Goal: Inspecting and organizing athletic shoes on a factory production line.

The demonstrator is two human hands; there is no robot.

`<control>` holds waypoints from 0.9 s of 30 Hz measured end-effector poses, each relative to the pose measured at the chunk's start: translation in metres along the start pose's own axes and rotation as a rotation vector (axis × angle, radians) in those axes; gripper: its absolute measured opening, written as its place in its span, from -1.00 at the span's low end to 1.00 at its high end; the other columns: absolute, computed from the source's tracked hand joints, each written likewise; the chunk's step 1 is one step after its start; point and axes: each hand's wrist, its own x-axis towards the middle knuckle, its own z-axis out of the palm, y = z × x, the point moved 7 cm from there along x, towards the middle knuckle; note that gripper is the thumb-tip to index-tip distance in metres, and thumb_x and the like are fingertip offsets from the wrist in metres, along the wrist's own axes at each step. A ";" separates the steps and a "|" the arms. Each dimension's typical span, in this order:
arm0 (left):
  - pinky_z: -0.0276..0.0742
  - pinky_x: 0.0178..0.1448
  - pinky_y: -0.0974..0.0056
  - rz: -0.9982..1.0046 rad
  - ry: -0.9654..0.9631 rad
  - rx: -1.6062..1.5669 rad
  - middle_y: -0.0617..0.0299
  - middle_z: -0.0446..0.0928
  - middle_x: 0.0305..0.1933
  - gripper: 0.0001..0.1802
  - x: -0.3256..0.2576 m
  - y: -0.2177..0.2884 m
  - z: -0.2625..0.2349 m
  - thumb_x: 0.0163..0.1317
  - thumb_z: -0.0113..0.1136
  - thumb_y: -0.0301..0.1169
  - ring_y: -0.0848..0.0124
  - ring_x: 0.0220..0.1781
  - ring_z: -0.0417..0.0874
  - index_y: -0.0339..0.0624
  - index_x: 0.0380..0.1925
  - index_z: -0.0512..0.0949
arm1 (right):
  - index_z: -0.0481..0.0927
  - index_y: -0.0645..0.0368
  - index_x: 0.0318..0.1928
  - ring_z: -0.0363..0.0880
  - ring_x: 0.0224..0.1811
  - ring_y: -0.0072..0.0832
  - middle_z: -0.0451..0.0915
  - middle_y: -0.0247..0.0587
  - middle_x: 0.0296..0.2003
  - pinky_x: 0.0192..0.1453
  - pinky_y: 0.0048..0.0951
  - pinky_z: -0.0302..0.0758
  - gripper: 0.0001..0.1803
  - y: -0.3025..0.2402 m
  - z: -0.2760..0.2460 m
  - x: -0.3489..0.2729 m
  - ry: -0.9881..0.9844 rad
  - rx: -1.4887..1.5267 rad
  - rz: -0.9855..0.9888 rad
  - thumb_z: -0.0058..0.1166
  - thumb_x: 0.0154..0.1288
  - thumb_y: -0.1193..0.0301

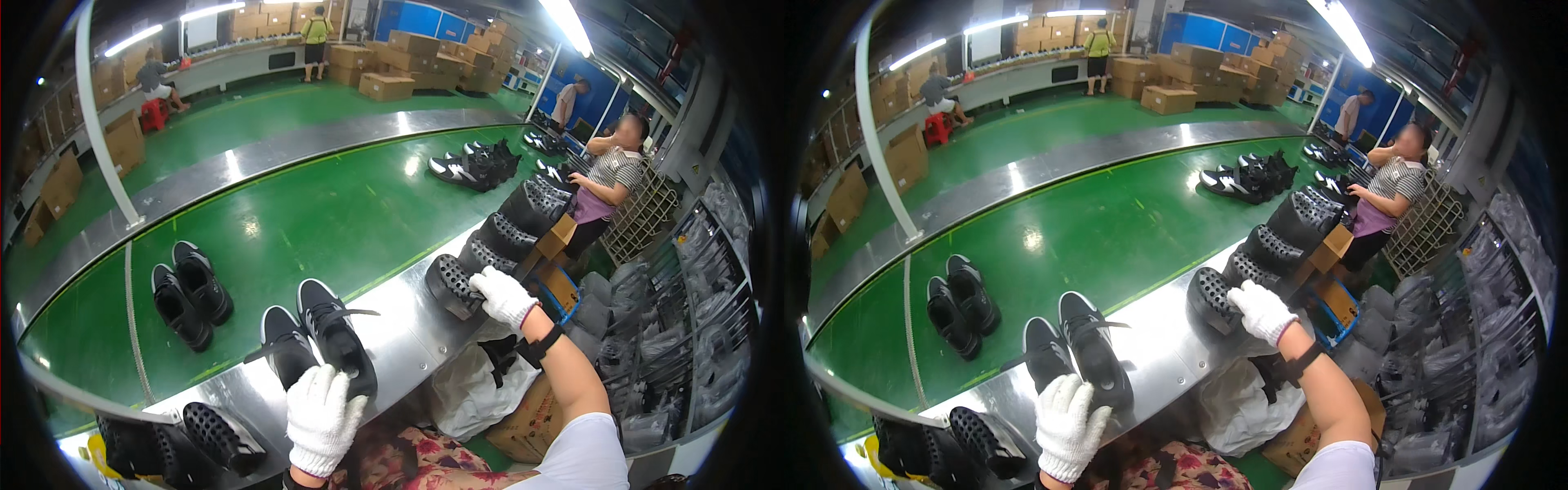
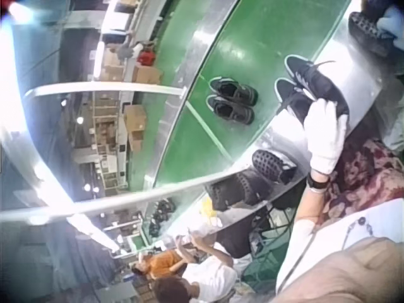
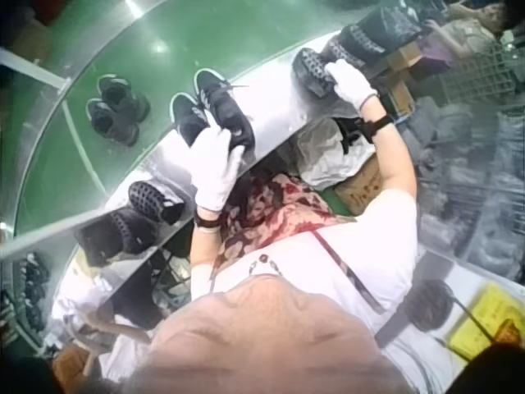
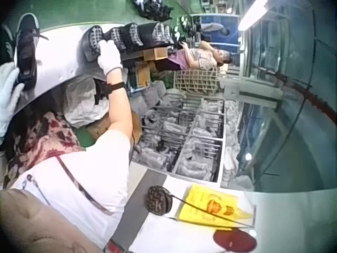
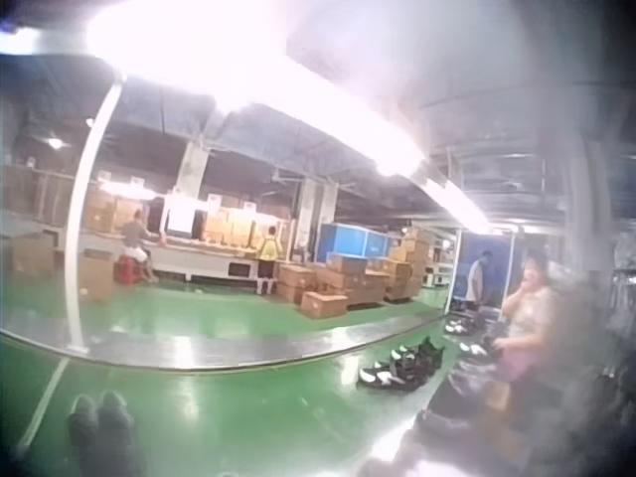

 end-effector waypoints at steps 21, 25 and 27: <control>0.49 0.22 -0.04 0.017 0.243 0.110 -0.06 0.58 0.04 -0.56 -0.083 0.065 -0.011 -0.02 0.45 -0.50 -0.07 0.12 0.57 -0.28 -0.08 0.59 | 0.59 0.03 -0.14 0.57 -0.02 0.04 0.53 0.03 -0.11 0.03 -0.06 0.54 -0.72 0.025 -0.014 -0.026 0.276 0.144 -0.084 0.09 0.14 0.62; 0.54 0.18 0.04 -0.091 0.314 -0.054 -0.08 0.60 0.03 -0.60 -0.084 0.059 -0.020 0.04 0.43 -0.52 -0.02 0.09 0.61 -0.31 -0.08 0.60 | 0.60 0.05 -0.22 0.56 -0.05 0.02 0.52 -0.04 -0.16 -0.01 -0.09 0.53 -0.77 0.019 -0.053 -0.047 0.429 0.321 -0.095 0.18 0.08 0.58; 0.53 0.20 0.06 -0.166 0.288 -0.231 -0.08 0.60 0.05 -0.62 -0.072 0.058 -0.017 0.08 0.42 -0.50 0.01 0.09 0.61 -0.33 -0.06 0.61 | 0.61 0.04 -0.17 0.56 -0.02 0.02 0.52 -0.04 -0.13 0.02 -0.09 0.54 -0.73 0.019 -0.054 -0.048 0.434 0.346 -0.099 0.19 0.07 0.57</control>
